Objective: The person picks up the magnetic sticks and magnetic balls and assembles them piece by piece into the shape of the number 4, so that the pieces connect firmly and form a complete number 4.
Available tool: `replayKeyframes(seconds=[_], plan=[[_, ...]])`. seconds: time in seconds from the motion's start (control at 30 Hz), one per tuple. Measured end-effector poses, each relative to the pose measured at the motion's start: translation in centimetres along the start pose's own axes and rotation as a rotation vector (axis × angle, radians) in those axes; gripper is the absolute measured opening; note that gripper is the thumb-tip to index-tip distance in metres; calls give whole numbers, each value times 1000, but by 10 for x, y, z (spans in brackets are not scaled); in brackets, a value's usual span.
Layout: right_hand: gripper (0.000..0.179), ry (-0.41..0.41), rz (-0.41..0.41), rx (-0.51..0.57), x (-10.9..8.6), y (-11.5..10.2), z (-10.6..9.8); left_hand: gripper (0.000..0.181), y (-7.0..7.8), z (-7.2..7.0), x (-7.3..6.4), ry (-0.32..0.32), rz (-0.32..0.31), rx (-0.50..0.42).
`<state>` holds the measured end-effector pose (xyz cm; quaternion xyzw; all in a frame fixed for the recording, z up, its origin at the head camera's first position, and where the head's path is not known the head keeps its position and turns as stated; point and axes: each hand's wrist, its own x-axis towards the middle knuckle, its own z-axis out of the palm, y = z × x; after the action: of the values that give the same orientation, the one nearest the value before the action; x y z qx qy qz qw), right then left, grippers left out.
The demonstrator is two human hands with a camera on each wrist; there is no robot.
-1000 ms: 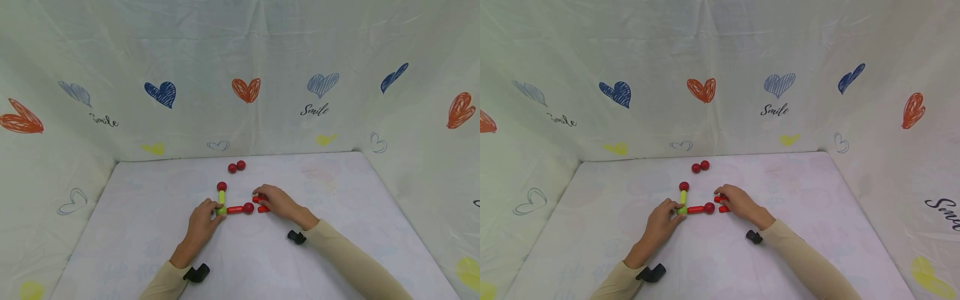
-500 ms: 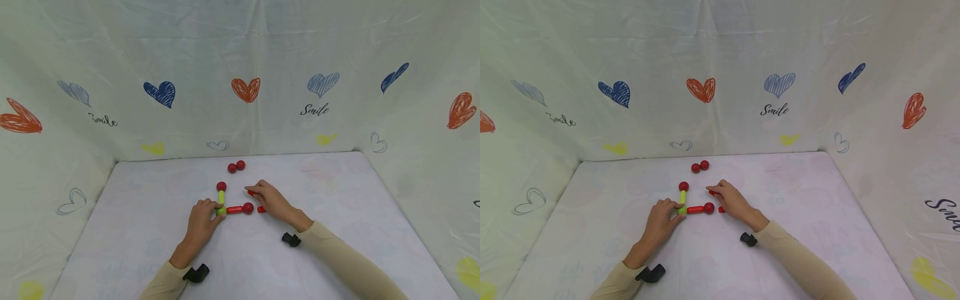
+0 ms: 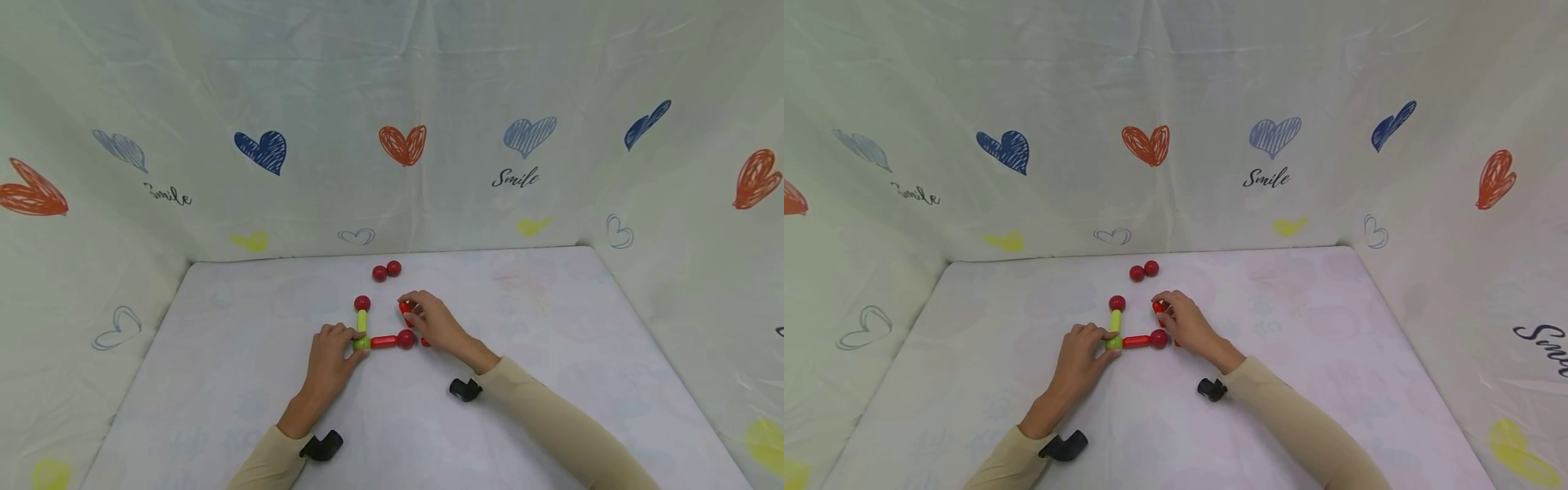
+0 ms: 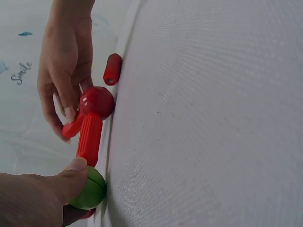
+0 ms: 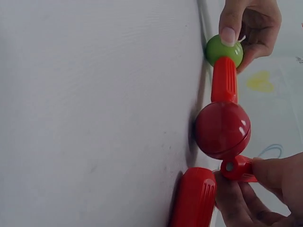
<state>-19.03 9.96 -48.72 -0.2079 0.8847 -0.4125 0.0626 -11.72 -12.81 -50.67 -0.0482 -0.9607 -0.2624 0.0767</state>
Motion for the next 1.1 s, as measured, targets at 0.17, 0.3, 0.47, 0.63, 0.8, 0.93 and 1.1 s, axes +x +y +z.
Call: replayKeyframes(seconds=[0.17,0.3,0.47,0.63,0.8,0.93,1.1], plan=[[31,30,67,61,5,-1,2,35,-1,0,0,9,11,-13],[30,36,131,69,8,1,4,35,-2,1,0,10,18,-15],[28,31,168,53,12,5,6,34,-1,1,0,9,20,-21],[27,4,167,51,13,9,6,35,-1,1,0,13,24,-20],[27,-23,159,56,13,7,6,35,-1,1,0,19,26,-23],[27,-33,164,60,13,7,6,36,-1,0,-1,22,29,-27],[28,-47,175,56,14,7,6,35,-1,0,-2,19,27,-29]])
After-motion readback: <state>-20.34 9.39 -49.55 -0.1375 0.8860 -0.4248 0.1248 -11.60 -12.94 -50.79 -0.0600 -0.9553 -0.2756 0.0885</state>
